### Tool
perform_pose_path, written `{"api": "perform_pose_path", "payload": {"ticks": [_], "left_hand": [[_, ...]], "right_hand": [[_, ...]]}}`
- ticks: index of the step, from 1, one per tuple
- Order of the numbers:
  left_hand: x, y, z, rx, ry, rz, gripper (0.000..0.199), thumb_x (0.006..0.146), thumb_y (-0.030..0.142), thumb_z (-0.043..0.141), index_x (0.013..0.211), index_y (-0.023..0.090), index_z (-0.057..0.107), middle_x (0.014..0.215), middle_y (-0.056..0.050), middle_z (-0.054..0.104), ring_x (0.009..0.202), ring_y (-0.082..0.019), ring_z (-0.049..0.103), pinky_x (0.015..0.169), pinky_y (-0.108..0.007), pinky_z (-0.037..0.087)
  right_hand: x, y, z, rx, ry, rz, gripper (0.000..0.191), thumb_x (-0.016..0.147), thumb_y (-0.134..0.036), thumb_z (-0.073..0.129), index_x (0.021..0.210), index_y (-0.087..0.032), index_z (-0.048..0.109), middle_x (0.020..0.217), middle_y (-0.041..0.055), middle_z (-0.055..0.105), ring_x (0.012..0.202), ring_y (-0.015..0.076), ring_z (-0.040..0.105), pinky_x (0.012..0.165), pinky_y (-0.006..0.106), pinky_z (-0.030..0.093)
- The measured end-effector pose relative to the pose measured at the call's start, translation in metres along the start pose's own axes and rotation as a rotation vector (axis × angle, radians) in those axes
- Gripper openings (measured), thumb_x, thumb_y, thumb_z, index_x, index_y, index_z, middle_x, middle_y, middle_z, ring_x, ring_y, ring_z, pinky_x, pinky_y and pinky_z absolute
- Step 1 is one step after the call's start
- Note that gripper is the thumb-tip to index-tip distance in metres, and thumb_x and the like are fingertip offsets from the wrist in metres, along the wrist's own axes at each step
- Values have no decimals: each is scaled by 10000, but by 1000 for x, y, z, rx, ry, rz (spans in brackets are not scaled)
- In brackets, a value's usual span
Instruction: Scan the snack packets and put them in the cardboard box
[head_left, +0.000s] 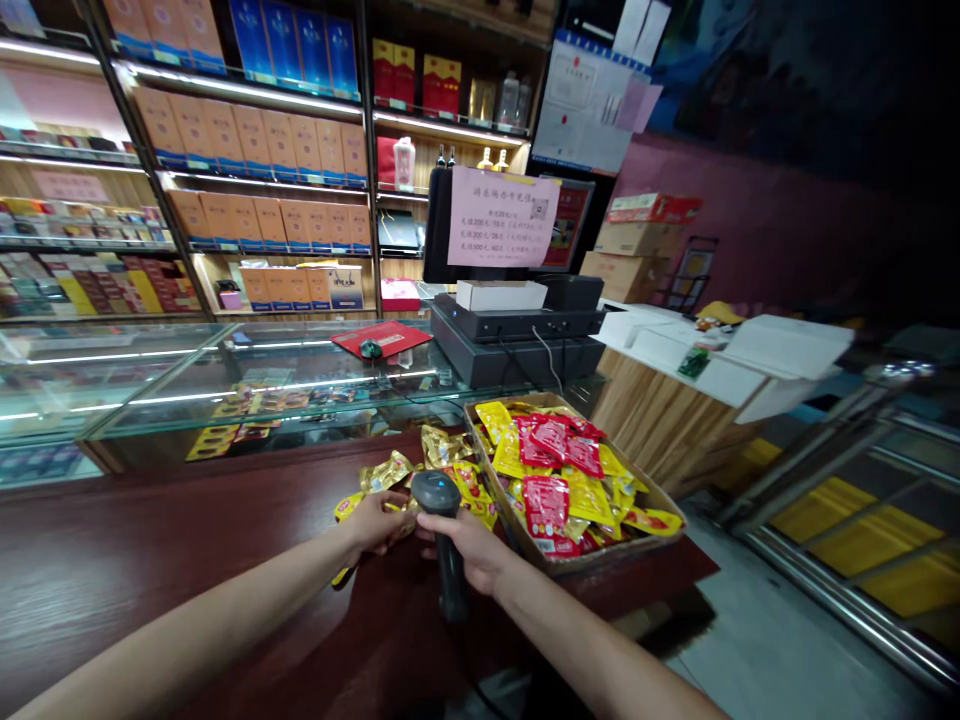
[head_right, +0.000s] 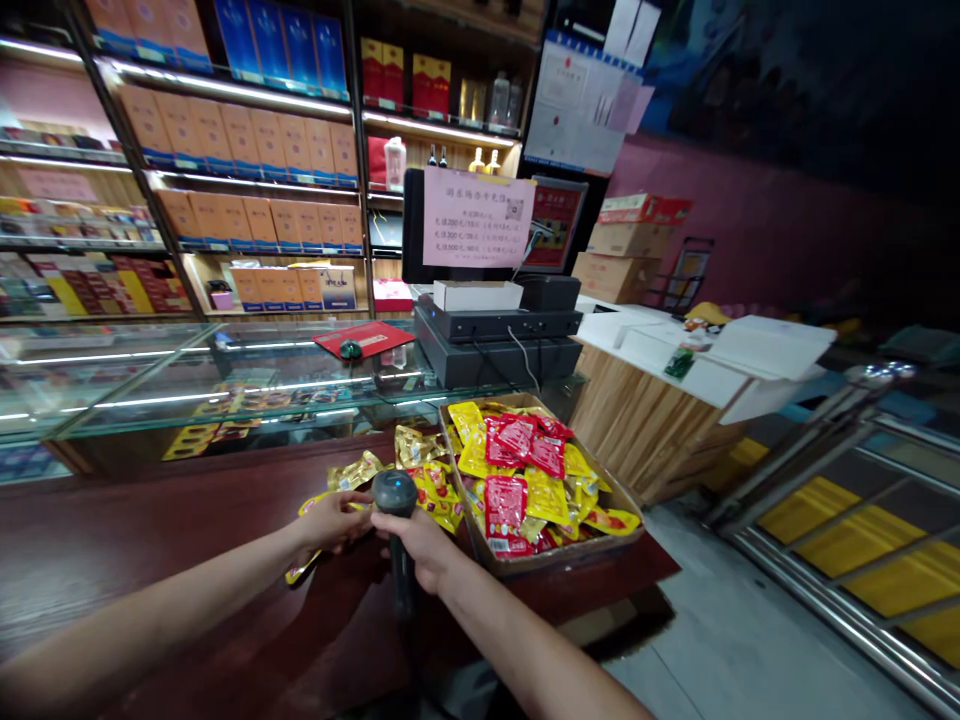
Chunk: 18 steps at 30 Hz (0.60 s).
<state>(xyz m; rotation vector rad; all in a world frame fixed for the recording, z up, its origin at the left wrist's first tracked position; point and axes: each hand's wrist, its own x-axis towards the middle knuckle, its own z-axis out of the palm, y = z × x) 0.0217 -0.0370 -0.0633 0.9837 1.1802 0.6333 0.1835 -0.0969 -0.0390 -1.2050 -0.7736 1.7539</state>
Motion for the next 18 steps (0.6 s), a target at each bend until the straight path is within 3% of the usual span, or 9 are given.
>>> {"api": "perform_pose_path", "payload": {"ticks": [3, 5, 10, 13, 16, 18], "left_hand": [[2, 0, 6, 271, 104, 204, 350, 532, 330, 808, 793, 175, 635, 634, 34, 593, 518, -77, 519, 460, -171, 369], [3, 2, 10, 274, 80, 225, 351, 524, 338, 812, 759, 175, 609, 660, 27, 601, 561, -88, 542, 496, -177, 389], [5, 11, 16, 15, -27, 143, 403, 531, 343, 823, 754, 182, 528, 598, 22, 608, 506, -112, 557, 476, -201, 378], [9, 17, 18, -123, 17, 163, 427, 493, 252, 853, 732, 175, 508, 565, 26, 608, 495, -115, 571, 501, -209, 405], [13, 23, 22, -260, 99, 143, 541, 456, 106, 853, 887, 176, 535, 675, 3, 665, 576, -156, 629, 580, -260, 478], [16, 27, 24, -302, 123, 131, 667, 475, 40, 826, 1054, 190, 530, 784, -19, 691, 636, -174, 653, 619, -285, 503]], "right_hand": [[2, 4, -5, 63, 2, -10, 441, 560, -338, 794, 947, -164, 671, 929, 72, 698, 834, 186, 640, 721, 314, 497], [1, 5, -8, 92, 2, -47, 429, 576, -339, 787, 946, -158, 667, 932, 71, 697, 835, 184, 644, 742, 320, 504], [-7, -5, -14, 97, -32, -141, 403, 596, -353, 781, 935, -171, 663, 949, 57, 692, 897, 200, 639, 751, 327, 517], [-11, -15, -16, 45, -13, -158, 444, 596, -364, 783, 978, -187, 641, 982, 58, 681, 919, 210, 638, 724, 324, 525], [-15, -19, -17, -34, 51, -187, 451, 611, -388, 771, 978, -185, 607, 967, 52, 666, 864, 192, 648, 658, 292, 525], [-19, -18, -16, -80, 72, -185, 428, 622, -417, 756, 926, -175, 576, 827, 22, 650, 717, 167, 651, 578, 274, 513]]}}
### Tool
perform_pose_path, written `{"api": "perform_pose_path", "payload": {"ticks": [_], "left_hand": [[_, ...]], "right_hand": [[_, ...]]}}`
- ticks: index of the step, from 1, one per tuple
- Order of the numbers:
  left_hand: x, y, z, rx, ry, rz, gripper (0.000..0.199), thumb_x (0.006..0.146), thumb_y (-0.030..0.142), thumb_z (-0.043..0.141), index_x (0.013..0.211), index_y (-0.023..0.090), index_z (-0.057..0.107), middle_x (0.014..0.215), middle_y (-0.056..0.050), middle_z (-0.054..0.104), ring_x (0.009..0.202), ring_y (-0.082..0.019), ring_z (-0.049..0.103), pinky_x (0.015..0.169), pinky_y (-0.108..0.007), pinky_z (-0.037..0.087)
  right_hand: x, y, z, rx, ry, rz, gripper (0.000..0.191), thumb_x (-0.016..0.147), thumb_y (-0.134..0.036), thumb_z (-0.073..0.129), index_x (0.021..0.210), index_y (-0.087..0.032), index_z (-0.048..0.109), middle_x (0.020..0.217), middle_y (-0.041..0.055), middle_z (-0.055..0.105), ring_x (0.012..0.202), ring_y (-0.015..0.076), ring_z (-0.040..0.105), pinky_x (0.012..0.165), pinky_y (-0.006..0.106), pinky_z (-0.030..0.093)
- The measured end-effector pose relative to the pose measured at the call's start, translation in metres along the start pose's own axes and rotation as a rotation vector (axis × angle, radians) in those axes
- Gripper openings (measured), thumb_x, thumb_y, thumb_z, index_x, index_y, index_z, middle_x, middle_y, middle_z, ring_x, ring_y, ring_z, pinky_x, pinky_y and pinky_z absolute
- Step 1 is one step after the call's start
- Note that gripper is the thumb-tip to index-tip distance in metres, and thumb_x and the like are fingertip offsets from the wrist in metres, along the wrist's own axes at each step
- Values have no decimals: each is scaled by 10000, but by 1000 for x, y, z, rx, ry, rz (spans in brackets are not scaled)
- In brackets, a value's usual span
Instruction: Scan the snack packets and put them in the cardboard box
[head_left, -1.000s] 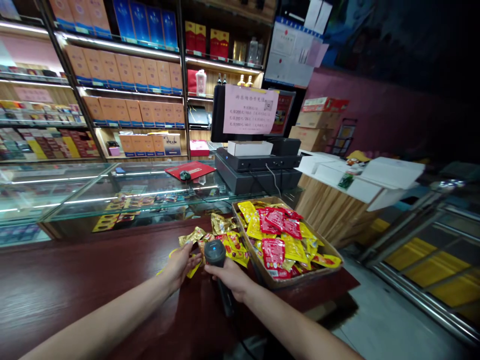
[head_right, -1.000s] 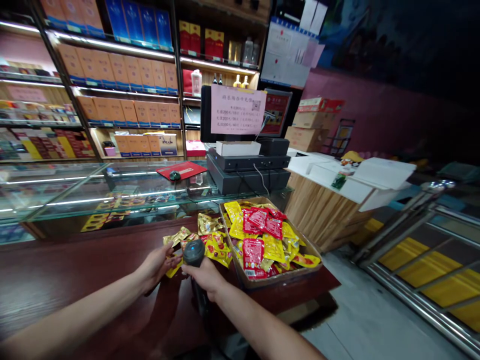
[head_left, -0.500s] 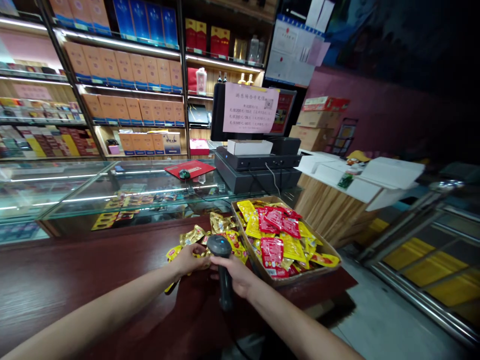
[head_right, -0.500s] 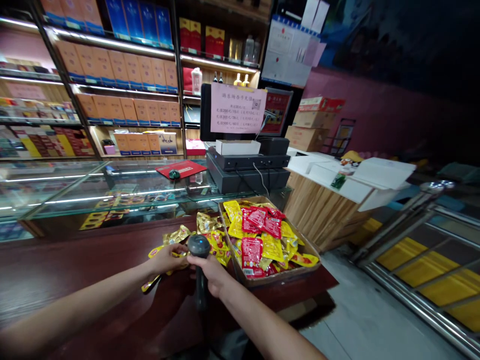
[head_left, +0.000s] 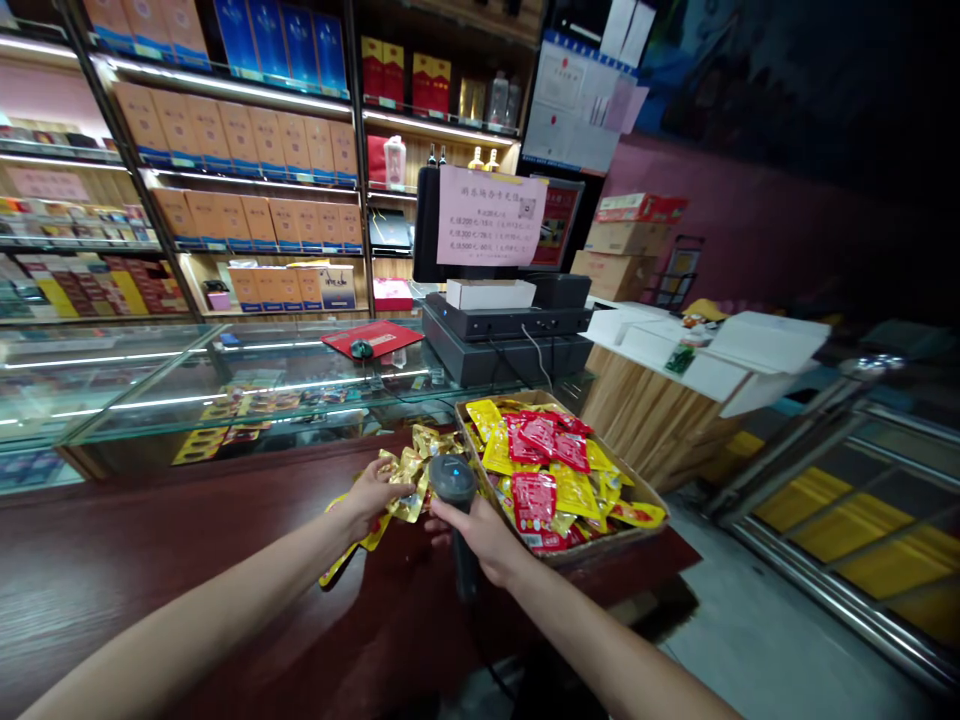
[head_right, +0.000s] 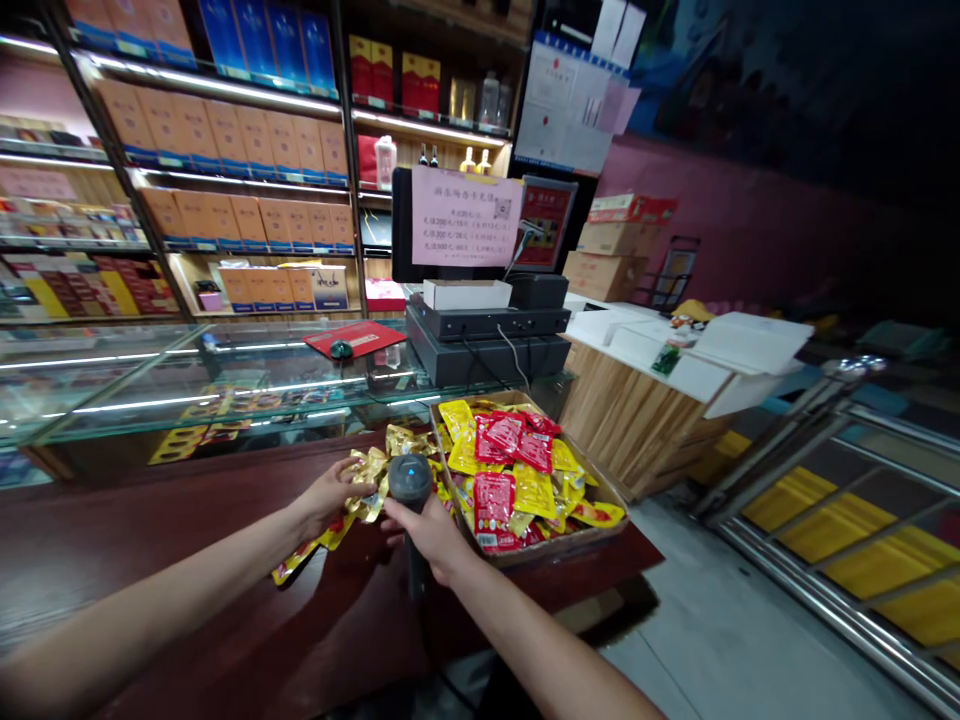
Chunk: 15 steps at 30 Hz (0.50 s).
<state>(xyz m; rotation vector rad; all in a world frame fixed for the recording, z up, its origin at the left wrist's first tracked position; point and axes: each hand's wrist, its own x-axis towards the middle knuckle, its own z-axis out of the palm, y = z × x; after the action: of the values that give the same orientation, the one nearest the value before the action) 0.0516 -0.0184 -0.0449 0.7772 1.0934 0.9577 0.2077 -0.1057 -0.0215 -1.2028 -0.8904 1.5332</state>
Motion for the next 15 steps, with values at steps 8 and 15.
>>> {"api": "perform_pose_path", "payload": {"ticks": [8, 15], "left_hand": [[5, 17, 14, -30, -1, -57, 450, 613, 148, 780, 1021, 173, 593, 849, -51, 689, 623, -139, 636, 562, -242, 488], [-3, 22, 15, 63, -26, -82, 459, 572, 202, 805, 981, 200, 598, 804, -15, 677, 573, -111, 604, 485, -202, 431]], "right_hand": [[-22, 10, 10, -97, -90, 84, 457, 621, -508, 715, 844, -192, 472, 636, -55, 559, 478, 125, 584, 429, 250, 455], [-20, 14, 9, -78, -96, 74, 520, 582, -538, 730, 848, -180, 462, 626, -59, 561, 482, 133, 596, 427, 256, 476]]}}
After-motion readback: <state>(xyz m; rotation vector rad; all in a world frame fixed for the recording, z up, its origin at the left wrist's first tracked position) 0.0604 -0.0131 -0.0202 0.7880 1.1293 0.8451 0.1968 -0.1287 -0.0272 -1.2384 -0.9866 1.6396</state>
